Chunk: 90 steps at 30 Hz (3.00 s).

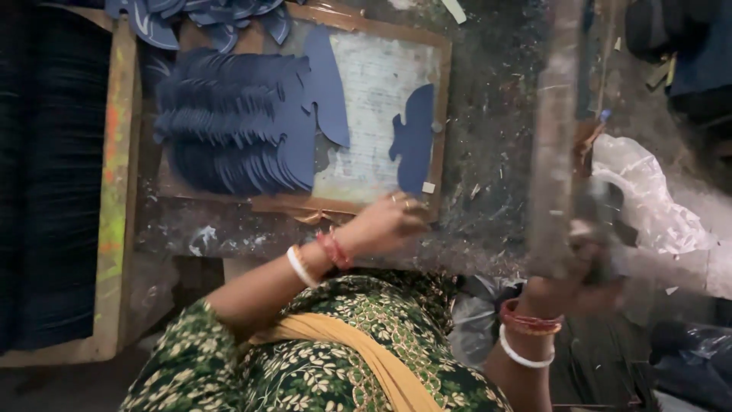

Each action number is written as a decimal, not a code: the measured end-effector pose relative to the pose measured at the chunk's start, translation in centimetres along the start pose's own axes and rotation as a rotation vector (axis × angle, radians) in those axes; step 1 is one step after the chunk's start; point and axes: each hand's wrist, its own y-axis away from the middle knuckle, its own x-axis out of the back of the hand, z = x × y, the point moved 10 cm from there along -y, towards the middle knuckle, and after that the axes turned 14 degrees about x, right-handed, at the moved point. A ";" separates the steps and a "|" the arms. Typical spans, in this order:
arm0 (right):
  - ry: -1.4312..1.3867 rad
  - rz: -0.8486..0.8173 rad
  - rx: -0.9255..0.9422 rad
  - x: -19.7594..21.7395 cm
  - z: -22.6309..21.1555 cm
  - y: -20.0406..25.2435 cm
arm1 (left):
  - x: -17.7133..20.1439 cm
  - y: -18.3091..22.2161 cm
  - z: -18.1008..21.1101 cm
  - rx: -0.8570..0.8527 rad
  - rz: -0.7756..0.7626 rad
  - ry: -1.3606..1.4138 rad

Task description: Screen printing patterns onto fabric pieces using a screen frame and a scraper.

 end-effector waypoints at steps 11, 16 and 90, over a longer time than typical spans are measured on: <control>0.101 -1.158 0.229 -25.4 2.4 8.7 | 0.4 9.3 -9.1 0.864 -0.119 -0.053; 0.176 -1.193 0.393 -34.4 10.2 7.1 | 0.8 8.0 -9.6 0.792 -0.161 -0.218; 0.579 -0.084 0.442 0.7 -4.7 -3.3 | -1.6 -4.8 -6.2 0.108 -0.074 -0.200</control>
